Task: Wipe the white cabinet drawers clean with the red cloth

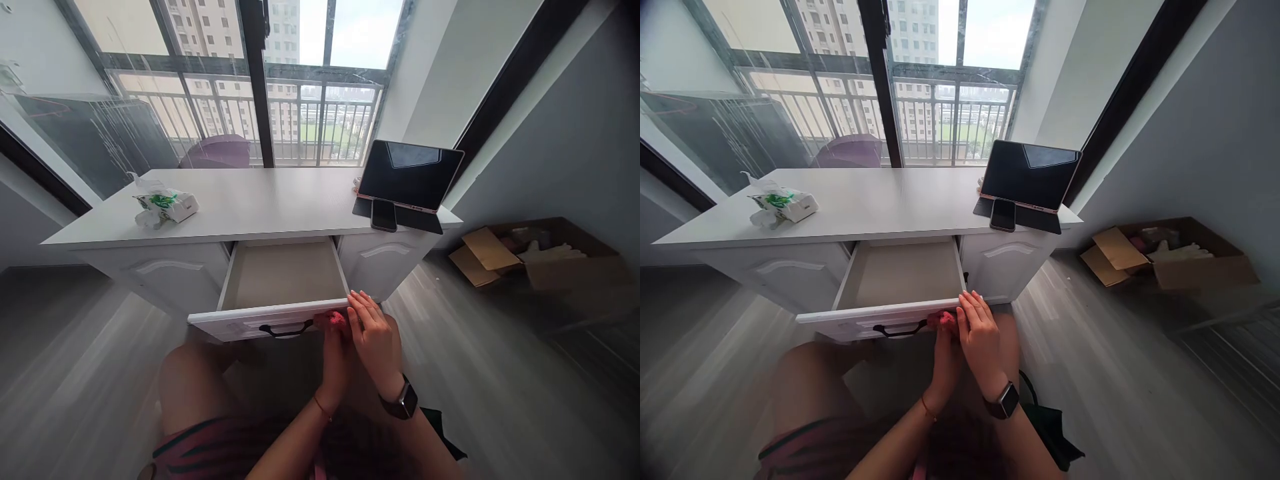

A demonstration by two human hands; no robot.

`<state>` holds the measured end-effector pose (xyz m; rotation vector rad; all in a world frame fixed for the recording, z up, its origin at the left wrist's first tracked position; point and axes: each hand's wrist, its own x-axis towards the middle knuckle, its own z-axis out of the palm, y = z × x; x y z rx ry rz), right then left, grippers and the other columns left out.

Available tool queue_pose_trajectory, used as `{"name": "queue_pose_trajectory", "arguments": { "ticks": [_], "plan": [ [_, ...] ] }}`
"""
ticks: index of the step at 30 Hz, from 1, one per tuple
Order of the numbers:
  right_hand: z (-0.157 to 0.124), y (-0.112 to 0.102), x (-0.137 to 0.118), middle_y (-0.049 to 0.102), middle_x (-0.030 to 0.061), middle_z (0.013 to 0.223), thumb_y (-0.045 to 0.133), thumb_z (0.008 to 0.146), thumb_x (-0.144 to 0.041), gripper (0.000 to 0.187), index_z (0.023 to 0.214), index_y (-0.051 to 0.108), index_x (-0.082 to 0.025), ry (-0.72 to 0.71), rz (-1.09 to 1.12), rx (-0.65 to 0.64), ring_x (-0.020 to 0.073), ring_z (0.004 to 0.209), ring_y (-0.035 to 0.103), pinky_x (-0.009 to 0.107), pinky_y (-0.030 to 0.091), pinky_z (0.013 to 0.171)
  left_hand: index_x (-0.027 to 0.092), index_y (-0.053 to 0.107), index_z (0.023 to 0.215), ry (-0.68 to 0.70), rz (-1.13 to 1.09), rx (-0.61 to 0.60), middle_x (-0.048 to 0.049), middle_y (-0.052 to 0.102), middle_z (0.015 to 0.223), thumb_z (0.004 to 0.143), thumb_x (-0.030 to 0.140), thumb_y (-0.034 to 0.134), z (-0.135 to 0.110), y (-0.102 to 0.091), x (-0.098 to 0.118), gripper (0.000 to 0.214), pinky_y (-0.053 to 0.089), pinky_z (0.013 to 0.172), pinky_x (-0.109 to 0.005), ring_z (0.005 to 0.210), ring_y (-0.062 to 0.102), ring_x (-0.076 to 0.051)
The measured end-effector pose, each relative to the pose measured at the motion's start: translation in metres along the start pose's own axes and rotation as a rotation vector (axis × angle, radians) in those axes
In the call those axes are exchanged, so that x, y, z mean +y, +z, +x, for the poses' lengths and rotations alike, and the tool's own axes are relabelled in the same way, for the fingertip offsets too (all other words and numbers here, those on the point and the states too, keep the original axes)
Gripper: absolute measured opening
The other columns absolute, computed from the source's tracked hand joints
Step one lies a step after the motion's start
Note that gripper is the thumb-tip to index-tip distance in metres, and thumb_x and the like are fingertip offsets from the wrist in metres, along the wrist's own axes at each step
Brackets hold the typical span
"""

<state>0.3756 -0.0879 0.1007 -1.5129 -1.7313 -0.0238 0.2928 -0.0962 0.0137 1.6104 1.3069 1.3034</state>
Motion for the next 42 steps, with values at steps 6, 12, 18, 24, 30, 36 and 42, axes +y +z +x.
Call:
{"name": "queue_pose_trajectory", "arguments": {
  "ticks": [6,12,18,24,30,36,42],
  "plan": [
    [0.0,0.0,0.0,0.063,0.0075,0.123,0.04,0.097,-0.029,0.033,0.121,0.061,-0.019,-0.013,0.005,0.004,0.0236,0.124,0.05,0.047,0.044,0.103,0.017,0.053,0.125,0.168,0.415,-0.187,-0.0154,0.06,0.123,0.086,0.005,0.04,-0.005,-0.009,-0.039,0.043,0.041,0.103,-0.053,0.128,0.047,-0.029],
    [0.0,-0.001,-0.002,0.064,0.008,0.122,0.04,0.097,-0.03,0.033,0.12,0.062,-0.02,-0.014,-0.002,0.013,0.0241,0.123,0.052,0.046,0.046,0.101,0.018,0.058,0.119,0.261,0.685,-0.182,-0.0143,0.061,0.122,0.084,0.006,0.046,-0.012,-0.036,-0.067,0.038,0.049,0.094,-0.047,0.12,0.053,-0.03],
    [-0.001,0.001,-0.002,0.064,0.0074,0.121,0.04,0.096,-0.028,0.032,0.119,0.062,-0.019,-0.03,-0.032,0.029,0.0236,0.121,0.053,0.046,0.047,0.1,0.019,0.065,0.106,0.03,0.653,0.075,-0.013,0.063,0.099,0.086,0.015,0.046,-0.021,-0.085,-0.094,0.028,0.047,0.09,-0.051,0.108,0.058,-0.032],
    [-0.001,0.001,-0.005,0.065,0.0075,0.12,0.04,0.096,-0.03,0.032,0.118,0.063,-0.02,-0.024,-0.04,0.049,0.0237,0.12,0.053,0.045,0.047,0.099,0.018,0.056,0.089,-0.209,0.434,0.503,-0.0114,0.051,0.101,0.079,0.023,0.054,-0.02,-0.137,-0.107,0.012,0.042,0.093,-0.051,0.11,0.051,-0.032],
    [-0.002,0.005,-0.004,0.065,0.007,0.12,0.04,0.096,-0.031,0.032,0.118,0.062,-0.021,-0.026,-0.043,0.059,0.0239,0.121,0.053,0.046,0.046,0.099,0.018,0.052,0.088,-0.109,0.426,0.772,-0.0113,0.049,0.1,0.076,0.024,0.054,0.005,-0.178,-0.06,0.014,0.036,0.099,-0.05,0.112,0.044,-0.032],
    [-0.003,0.008,-0.002,0.064,0.0062,0.12,0.044,0.095,-0.028,0.029,0.117,0.061,-0.02,-0.02,-0.048,0.06,0.0229,0.122,0.051,0.044,0.044,0.101,0.017,0.061,0.093,0.042,0.413,0.793,-0.011,0.051,0.1,0.077,0.023,0.057,0.026,-0.169,-0.011,0.018,0.042,0.094,-0.045,0.102,0.051,-0.028],
    [-0.001,0.007,-0.001,0.064,0.007,0.12,0.043,0.095,-0.028,0.029,0.117,0.061,-0.02,-0.019,-0.05,0.051,0.0229,0.122,0.051,0.044,0.044,0.101,0.018,0.069,0.1,0.169,0.431,0.494,-0.0133,0.06,0.102,0.078,0.02,0.059,0.025,-0.112,-0.003,0.024,0.044,0.094,-0.048,0.103,0.056,-0.03]
  ]
}}
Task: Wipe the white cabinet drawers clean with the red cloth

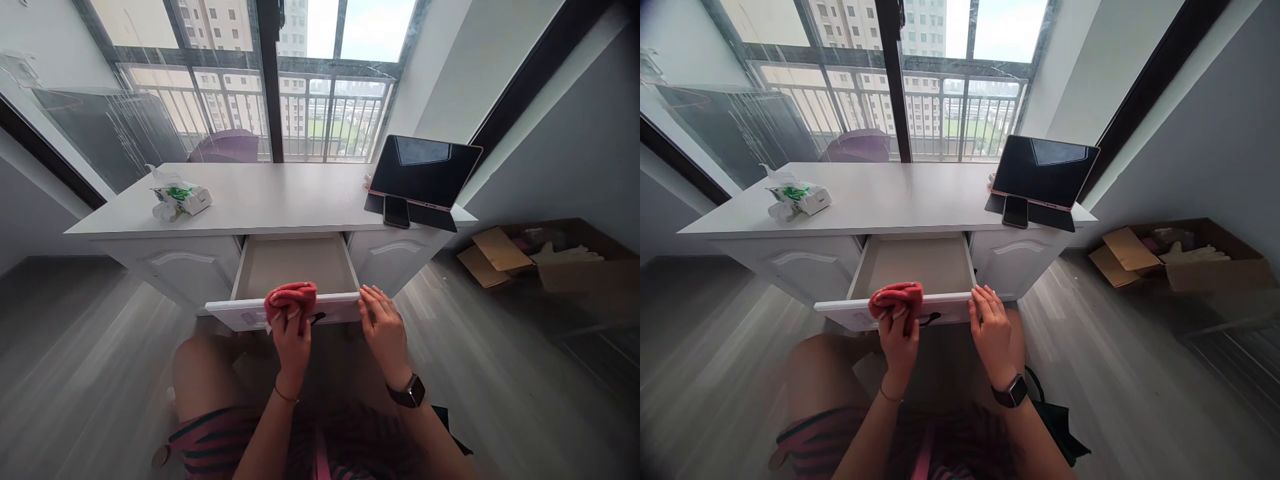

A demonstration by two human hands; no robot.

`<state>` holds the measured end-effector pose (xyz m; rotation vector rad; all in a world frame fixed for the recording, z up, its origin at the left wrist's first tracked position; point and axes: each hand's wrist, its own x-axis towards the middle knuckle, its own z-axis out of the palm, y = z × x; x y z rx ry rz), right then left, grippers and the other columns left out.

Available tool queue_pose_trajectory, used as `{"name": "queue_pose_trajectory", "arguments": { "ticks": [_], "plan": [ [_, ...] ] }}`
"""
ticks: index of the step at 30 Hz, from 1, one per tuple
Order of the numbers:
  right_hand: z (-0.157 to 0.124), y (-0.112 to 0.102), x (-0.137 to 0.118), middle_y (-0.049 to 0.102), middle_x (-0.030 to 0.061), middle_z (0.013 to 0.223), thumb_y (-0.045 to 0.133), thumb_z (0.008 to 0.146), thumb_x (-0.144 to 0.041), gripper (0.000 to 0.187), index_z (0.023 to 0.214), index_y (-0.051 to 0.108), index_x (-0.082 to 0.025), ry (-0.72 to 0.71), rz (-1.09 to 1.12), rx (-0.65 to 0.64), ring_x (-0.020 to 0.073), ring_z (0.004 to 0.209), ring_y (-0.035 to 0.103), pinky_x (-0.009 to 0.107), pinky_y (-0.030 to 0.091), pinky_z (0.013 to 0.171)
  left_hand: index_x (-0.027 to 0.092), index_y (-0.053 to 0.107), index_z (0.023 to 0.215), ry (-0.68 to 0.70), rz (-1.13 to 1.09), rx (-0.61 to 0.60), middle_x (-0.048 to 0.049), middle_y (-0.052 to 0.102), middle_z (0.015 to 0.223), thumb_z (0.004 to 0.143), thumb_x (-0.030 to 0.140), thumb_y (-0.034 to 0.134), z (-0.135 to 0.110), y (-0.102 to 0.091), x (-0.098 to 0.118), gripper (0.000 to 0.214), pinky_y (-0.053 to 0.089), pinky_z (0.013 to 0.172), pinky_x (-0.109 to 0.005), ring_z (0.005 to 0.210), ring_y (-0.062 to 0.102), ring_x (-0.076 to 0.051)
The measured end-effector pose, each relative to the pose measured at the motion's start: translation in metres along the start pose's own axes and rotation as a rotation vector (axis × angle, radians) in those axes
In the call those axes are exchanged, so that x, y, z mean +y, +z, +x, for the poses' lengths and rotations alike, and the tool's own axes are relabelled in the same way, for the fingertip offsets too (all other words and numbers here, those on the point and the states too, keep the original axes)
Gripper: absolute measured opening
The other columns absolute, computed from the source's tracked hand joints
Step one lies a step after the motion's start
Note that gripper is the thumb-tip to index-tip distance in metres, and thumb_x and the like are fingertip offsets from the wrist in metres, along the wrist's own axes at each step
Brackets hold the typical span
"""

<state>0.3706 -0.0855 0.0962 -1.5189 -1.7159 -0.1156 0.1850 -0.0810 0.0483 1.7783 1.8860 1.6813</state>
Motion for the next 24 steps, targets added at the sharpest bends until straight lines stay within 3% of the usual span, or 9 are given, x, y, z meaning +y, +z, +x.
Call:
{"name": "queue_pose_trajectory", "arguments": {
  "ticks": [5,9,12,17,20,24],
  "plan": [
    [-0.001,-0.001,0.004,0.062,0.0091,0.123,0.039,0.096,-0.028,0.033,0.122,0.058,-0.019,0.009,0.023,-0.044,0.024,0.123,0.05,0.047,0.044,0.102,0.026,0.05,0.134,0.419,-0.008,-0.306,-0.0124,0.054,0.132,0.087,0.01,0.049,-0.02,0.037,0.032,0.05,0.041,0.102,-0.05,0.123,0.048,-0.031],
    [-0.002,-0.001,0.007,0.061,0.011,0.123,0.036,0.096,-0.024,0.034,0.123,0.057,-0.017,0.016,0.04,-0.063,0.0239,0.123,0.05,0.047,0.045,0.101,0.026,0.037,0.143,0.547,0.016,-0.308,-0.0117,0.052,0.137,0.087,0.006,0.047,-0.024,0.047,0.042,0.06,0.045,0.099,-0.047,0.121,0.051,-0.029],
    [-0.002,-0.001,0.006,0.061,0.0091,0.125,0.038,0.096,-0.023,0.033,0.122,0.057,-0.019,0.006,0.033,-0.07,0.0234,0.124,0.049,0.047,0.044,0.102,0.025,0.038,0.142,0.547,0.031,-0.218,-0.0121,0.053,0.134,0.086,0.007,0.051,-0.022,0.044,0.034,0.06,0.044,0.101,-0.045,0.123,0.05,-0.027],
    [-0.001,0.002,0.003,0.063,0.0066,0.122,0.044,0.094,-0.022,0.03,0.12,0.059,-0.02,0.004,0.01,-0.015,0.0217,0.123,0.05,0.044,0.043,0.104,0.021,0.055,0.126,0.451,0.113,-0.004,-0.0158,0.058,0.122,0.084,0.016,0.059,-0.011,0.023,0.006,0.042,0.044,0.097,-0.047,0.121,0.05,-0.03],
    [-0.002,0.005,0.002,0.063,0.0074,0.122,0.045,0.094,-0.022,0.029,0.119,0.059,-0.02,-0.001,-0.003,0.012,0.0222,0.122,0.051,0.044,0.044,0.103,0.019,0.061,0.116,0.357,0.145,0.094,-0.0152,0.059,0.11,0.083,0.018,0.06,-0.002,0.004,-0.014,0.033,0.048,0.088,-0.044,0.108,0.056,-0.028],
    [-0.003,0.008,0.0,0.063,0.0076,0.121,0.045,0.093,-0.021,0.03,0.12,0.058,-0.02,-0.009,-0.02,0.034,0.0228,0.123,0.051,0.045,0.045,0.101,0.016,0.064,0.108,0.141,0.181,0.117,-0.0141,0.058,0.102,0.081,0.02,0.059,0.007,-0.022,-0.04,0.028,0.048,0.084,-0.042,0.098,0.058,-0.027]
  ]
}}
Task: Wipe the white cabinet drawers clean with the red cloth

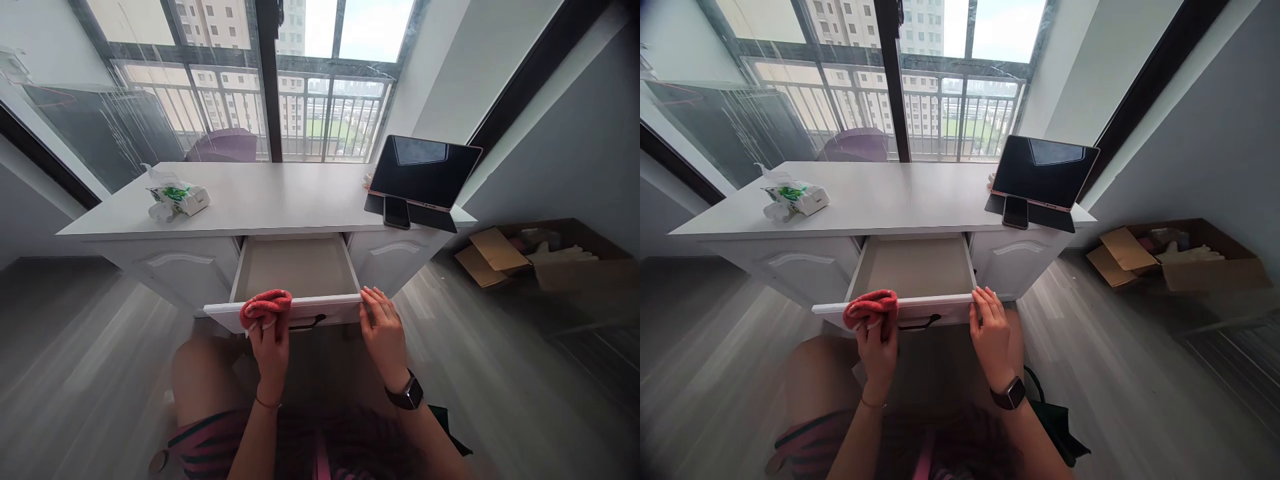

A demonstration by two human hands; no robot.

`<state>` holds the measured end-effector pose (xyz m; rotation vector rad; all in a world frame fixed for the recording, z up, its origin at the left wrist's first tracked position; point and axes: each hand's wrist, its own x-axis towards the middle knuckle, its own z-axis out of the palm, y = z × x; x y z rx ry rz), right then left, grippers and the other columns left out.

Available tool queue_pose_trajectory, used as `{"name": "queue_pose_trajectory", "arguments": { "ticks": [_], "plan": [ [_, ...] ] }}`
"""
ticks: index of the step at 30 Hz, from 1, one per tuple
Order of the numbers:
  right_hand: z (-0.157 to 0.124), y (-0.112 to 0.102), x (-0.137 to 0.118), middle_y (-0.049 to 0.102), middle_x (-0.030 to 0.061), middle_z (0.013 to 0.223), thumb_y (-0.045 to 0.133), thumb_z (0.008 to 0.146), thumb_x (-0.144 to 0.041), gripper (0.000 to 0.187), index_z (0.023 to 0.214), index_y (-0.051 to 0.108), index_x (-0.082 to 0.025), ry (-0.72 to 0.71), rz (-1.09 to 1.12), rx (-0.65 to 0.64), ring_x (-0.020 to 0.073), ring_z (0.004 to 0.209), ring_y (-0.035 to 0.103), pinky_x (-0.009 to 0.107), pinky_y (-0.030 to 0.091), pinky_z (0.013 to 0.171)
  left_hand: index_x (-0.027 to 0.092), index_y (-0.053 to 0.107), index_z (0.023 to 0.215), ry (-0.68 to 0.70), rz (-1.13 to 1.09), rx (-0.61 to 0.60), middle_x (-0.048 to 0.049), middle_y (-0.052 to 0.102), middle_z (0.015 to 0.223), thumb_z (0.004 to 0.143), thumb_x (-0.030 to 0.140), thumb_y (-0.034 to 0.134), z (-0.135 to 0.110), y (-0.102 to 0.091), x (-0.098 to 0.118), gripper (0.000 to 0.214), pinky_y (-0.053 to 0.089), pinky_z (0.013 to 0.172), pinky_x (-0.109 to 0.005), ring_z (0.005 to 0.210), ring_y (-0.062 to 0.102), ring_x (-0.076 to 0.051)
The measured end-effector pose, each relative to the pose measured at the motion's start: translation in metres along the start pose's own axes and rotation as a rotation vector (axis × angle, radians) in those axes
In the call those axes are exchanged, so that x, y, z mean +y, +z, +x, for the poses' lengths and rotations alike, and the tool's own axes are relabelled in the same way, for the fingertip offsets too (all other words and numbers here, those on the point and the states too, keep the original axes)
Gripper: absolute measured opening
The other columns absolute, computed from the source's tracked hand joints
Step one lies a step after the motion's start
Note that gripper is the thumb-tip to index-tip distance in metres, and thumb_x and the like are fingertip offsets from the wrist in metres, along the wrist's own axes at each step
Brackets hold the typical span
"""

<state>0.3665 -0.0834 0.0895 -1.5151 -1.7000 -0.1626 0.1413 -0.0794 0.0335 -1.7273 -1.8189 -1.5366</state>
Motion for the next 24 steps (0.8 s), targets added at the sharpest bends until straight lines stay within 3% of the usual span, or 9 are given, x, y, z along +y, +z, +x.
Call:
{"name": "queue_pose_trajectory", "arguments": {
  "ticks": [3,7,9,12,16,21,24],
  "plan": [
    [-0.001,0.0,-0.002,0.061,0.0089,0.125,0.045,0.093,-0.019,0.033,0.124,0.055,-0.019,-0.013,-0.017,0.001,0.0235,0.126,0.047,0.047,0.044,0.102,0.015,0.065,0.102,-0.17,0.034,-0.006,-0.0132,0.057,0.097,0.079,0.024,0.058,0.003,-0.01,-0.016,0.025,0.046,0.083,-0.043,0.096,0.056,-0.028],
    [-0.012,0.006,-0.009,0.055,0.0117,0.133,0.05,0.091,-0.019,0.038,0.129,0.051,-0.018,-0.004,0.001,0.041,0.0269,0.132,0.04,0.05,0.042,0.103,0.016,0.062,0.097,-0.256,0.036,-0.046,-0.0113,0.055,0.094,0.079,0.027,0.055,0.001,-0.014,-0.026,0.022,0.045,0.082,-0.042,0.096,0.053,-0.028],
    [-0.023,0.016,-0.016,0.057,0.0111,0.13,0.051,0.091,-0.019,0.039,0.129,0.051,-0.021,-0.017,0.073,0.04,0.0264,0.126,0.047,0.049,0.044,0.1,0.017,0.061,0.094,-0.289,0.03,-0.074,-0.01,0.054,0.094,0.078,0.026,0.054,-0.002,-0.013,-0.028,0.019,0.045,0.081,-0.04,0.096,0.053,-0.028],
    [-0.04,0.038,-0.031,0.063,0.0083,0.118,0.048,0.092,-0.019,0.036,0.127,0.053,-0.025,-0.043,0.24,-0.157,0.0224,0.11,0.059,0.042,0.05,0.093,0.018,0.059,0.091,-0.301,0.011,-0.13,-0.0104,0.054,0.096,0.077,0.024,0.053,-0.006,-0.01,-0.031,0.017,0.045,0.08,-0.04,0.097,0.053,-0.028],
    [-0.05,0.068,-0.047,0.062,0.0071,0.12,0.048,0.093,-0.024,0.032,0.125,0.055,-0.024,-0.022,0.338,-0.439,0.0228,0.11,0.058,0.041,0.05,0.093,0.019,0.057,0.086,-0.321,-0.049,-0.179,-0.0083,0.053,0.091,0.075,0.024,0.053,-0.011,-0.01,-0.035,0.013,0.044,0.075,-0.038,0.089,0.053,-0.025],
    [-0.042,0.084,-0.047,0.068,0.0038,0.104,0.055,0.091,-0.032,0.021,0.108,0.065,-0.025,0.018,0.309,-0.482,0.0223,0.094,0.063,0.039,0.049,0.082,0.021,0.052,0.075,-0.449,-0.199,-0.212,-0.0008,0.05,0.079,0.067,0.025,0.058,-0.022,-0.008,-0.042,0.011,0.043,0.07,-0.033,0.077,0.05,-0.02],
    [-0.032,0.088,-0.043,0.069,0.002,0.1,0.056,0.09,-0.035,0.019,0.103,0.067,-0.026,0.042,0.29,-0.494,0.0216,0.09,0.063,0.037,0.047,0.079,0.02,0.054,0.079,-0.637,-0.307,-0.21,-0.0008,0.055,0.082,0.062,0.031,0.06,-0.032,-0.001,-0.045,0.021,0.045,0.076,-0.035,0.081,0.054,-0.021]
  ]
}}
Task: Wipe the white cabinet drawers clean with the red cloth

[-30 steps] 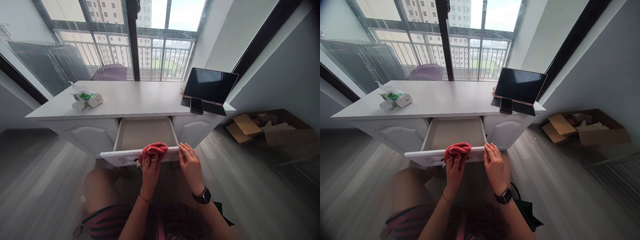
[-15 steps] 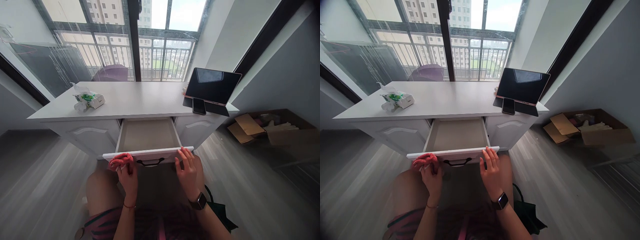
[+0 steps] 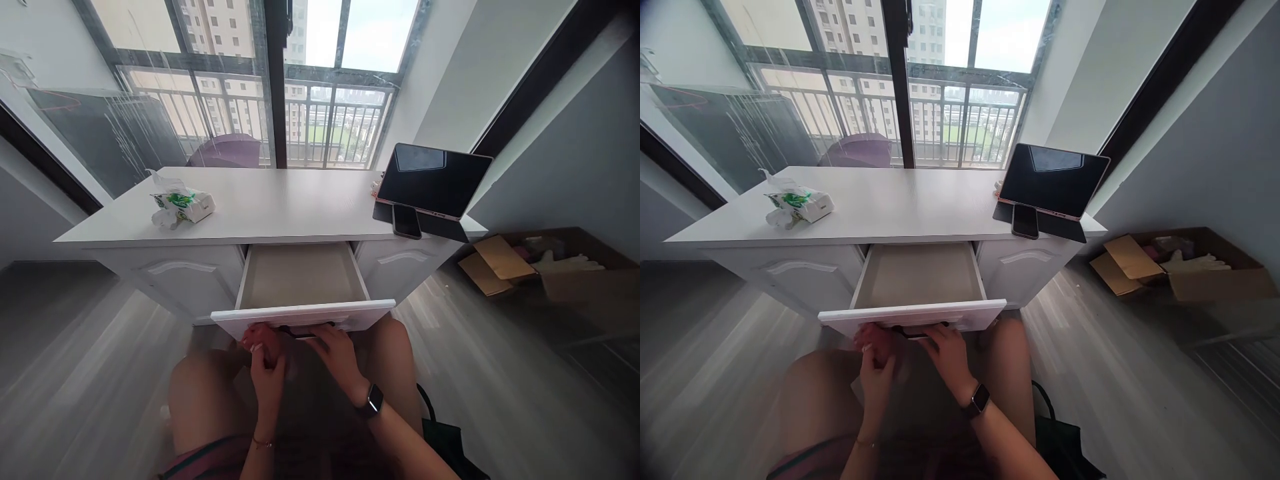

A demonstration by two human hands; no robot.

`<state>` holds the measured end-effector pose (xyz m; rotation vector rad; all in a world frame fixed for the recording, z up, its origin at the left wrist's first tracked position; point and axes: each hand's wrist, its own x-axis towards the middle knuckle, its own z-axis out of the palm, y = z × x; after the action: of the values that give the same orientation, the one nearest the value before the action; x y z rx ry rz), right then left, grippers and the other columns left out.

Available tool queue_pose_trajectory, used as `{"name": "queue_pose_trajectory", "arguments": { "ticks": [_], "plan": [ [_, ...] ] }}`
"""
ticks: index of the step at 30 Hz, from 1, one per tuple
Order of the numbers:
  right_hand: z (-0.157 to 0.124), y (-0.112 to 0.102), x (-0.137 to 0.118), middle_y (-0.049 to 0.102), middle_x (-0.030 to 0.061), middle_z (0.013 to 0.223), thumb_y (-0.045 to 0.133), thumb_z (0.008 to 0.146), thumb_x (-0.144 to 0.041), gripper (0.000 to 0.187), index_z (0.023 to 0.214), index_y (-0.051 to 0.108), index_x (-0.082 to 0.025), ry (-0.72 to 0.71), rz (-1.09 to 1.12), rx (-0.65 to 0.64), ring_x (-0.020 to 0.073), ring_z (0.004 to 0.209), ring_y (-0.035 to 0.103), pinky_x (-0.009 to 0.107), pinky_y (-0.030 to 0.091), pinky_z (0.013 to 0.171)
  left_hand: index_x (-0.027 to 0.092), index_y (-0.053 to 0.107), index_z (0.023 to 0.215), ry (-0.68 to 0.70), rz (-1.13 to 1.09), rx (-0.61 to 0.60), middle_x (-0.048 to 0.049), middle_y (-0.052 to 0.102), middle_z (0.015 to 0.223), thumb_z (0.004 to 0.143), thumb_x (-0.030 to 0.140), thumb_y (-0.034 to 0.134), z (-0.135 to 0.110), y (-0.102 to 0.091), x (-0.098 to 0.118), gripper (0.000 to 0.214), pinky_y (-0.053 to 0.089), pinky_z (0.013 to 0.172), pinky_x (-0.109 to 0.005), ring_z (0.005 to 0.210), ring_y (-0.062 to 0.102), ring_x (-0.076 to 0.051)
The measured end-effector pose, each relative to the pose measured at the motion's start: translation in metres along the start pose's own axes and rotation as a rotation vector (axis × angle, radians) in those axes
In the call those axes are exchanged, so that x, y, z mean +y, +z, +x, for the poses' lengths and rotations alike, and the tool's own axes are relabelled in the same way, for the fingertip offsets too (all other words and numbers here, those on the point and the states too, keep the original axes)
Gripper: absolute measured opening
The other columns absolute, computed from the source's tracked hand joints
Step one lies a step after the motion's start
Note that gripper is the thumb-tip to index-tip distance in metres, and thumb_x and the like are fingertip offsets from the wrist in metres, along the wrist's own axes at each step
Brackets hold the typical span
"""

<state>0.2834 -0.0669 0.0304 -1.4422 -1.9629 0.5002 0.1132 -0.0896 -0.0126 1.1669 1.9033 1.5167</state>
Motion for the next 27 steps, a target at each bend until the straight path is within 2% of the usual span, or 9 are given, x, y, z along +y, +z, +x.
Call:
{"name": "queue_pose_trajectory", "arguments": {
  "ticks": [3,5,10,13,17,22,27],
  "plan": [
    [0.017,-0.001,0.005,0.069,0.001,0.1,0.058,0.089,-0.036,0.02,0.103,0.068,-0.026,0.024,0.052,-0.002,0.0199,0.09,0.063,0.033,0.046,0.077,0.018,0.058,0.09,-0.189,-0.099,-0.014,-0.004,0.061,0.089,0.059,0.036,0.06,-0.003,0.007,-0.005,0.036,0.045,0.08,-0.036,0.087,0.058,-0.024],
    [0.033,-0.001,0.009,0.068,0.0006,0.098,0.058,0.089,-0.037,0.02,0.102,0.069,-0.026,0.036,0.094,-0.008,0.018,0.086,0.063,0.03,0.047,0.073,0.017,0.058,0.089,-0.245,-0.129,-0.056,-0.0046,0.063,0.086,0.059,0.037,0.059,-0.004,0.008,-0.005,0.036,0.046,0.079,-0.036,0.085,0.059,-0.024],
    [0.07,-0.001,0.02,0.068,0.0022,0.091,0.057,0.088,-0.04,0.023,0.098,0.071,-0.024,0.03,0.125,-0.015,0.0153,0.071,0.06,0.029,0.046,0.067,0.016,0.06,0.089,-0.25,-0.126,-0.134,-0.006,0.065,0.085,0.064,0.037,0.059,-0.008,0.003,0.001,0.033,0.046,0.079,-0.037,0.082,0.061,-0.024],
    [0.087,0.0,0.027,0.067,0.0033,0.093,0.055,0.09,-0.04,0.026,0.1,0.07,-0.023,0.018,0.114,-0.02,0.015,0.07,0.06,0.028,0.045,0.065,0.016,0.061,0.091,-0.27,-0.136,-0.115,-0.0066,0.066,0.087,0.064,0.037,0.061,-0.011,0.001,0.0,0.034,0.047,0.082,-0.039,0.085,0.062,-0.025],
    [0.108,0.002,0.035,0.067,0.0034,0.097,0.054,0.09,-0.039,0.026,0.102,0.07,-0.023,0.019,0.076,-0.04,0.0137,0.069,0.06,0.027,0.043,0.064,0.017,0.062,0.099,-0.278,-0.173,-0.084,-0.0084,0.068,0.1,0.065,0.036,0.064,-0.014,0.001,-0.002,0.039,0.046,0.089,-0.04,0.096,0.062,-0.026],
    [0.144,0.005,0.041,0.066,0.0054,0.103,0.049,0.093,-0.037,0.029,0.107,0.069,-0.021,0.046,0.011,-0.028,0.0137,0.069,0.06,0.026,0.041,0.062,0.017,0.063,0.101,-0.314,-0.204,-0.1,-0.0094,0.068,0.103,0.064,0.037,0.066,-0.017,-0.003,-0.003,0.042,0.045,0.092,-0.041,0.102,0.062,-0.028],
    [0.174,0.003,0.043,0.064,0.0069,0.106,0.049,0.093,-0.032,0.027,0.107,0.067,-0.017,0.063,0.003,-0.025,0.0128,0.071,0.06,0.025,0.043,0.067,0.016,0.064,0.103,-0.339,-0.3,-0.135,-0.011,0.068,0.105,0.058,0.037,0.069,-0.02,-0.007,-0.016,0.05,0.047,0.089,-0.041,0.1,0.062,-0.029]
  ]
}}
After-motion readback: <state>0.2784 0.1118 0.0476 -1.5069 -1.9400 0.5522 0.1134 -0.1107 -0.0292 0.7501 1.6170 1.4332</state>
